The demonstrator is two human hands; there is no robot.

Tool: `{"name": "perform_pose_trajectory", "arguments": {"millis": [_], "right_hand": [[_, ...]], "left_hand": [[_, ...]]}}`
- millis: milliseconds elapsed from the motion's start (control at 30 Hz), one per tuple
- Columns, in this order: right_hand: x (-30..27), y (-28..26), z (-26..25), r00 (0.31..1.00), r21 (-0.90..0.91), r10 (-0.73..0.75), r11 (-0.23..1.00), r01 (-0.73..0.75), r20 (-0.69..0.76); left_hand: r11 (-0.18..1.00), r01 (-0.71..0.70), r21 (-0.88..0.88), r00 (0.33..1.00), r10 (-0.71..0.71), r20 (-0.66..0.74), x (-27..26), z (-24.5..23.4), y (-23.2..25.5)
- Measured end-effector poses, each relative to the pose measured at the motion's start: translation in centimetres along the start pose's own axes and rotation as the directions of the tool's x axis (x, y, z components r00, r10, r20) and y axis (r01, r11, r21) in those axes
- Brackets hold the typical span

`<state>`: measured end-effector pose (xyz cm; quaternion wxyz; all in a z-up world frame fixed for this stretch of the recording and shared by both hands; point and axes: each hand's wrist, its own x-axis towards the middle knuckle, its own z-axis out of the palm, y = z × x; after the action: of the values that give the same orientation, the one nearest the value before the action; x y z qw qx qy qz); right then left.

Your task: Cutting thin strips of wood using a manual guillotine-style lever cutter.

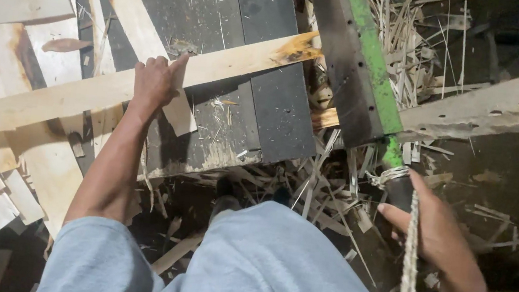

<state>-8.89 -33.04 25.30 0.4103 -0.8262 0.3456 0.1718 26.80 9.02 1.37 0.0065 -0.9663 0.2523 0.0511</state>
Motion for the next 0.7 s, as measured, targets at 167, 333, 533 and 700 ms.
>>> {"name": "perform_pose_trajectory", "arguments": {"millis": [167, 333, 533, 700], "right_hand": [[3.3, 5.2, 1.6, 0.981, 0.031, -0.193, 0.981, 0.192, 0.036], [13.9, 18.2, 14.3, 0.975, -0.137, -0.2, 0.973, 0.186, -0.094], [10.7, 13.7, 11.9, 0.975, 0.013, -0.209, 0.978, 0.21, -0.074], [6.4, 8.6, 7.0, 0.979, 0.109, -0.205, 0.972, 0.206, -0.02]], "left_hand": [[0.999, 0.035, -0.01, 0.999, -0.035, 0.042, 0.9, -0.4, 0.7], [0.999, 0.009, -0.041, 0.999, -0.01, -0.034, 0.8, 1.8, 0.9], [0.998, 0.013, -0.067, 0.997, -0.018, -0.069, -0.8, 0.2, 0.1], [0.985, 0.102, -0.138, 0.983, -0.121, -0.141, -0.2, -3.8, 0.2]]}}
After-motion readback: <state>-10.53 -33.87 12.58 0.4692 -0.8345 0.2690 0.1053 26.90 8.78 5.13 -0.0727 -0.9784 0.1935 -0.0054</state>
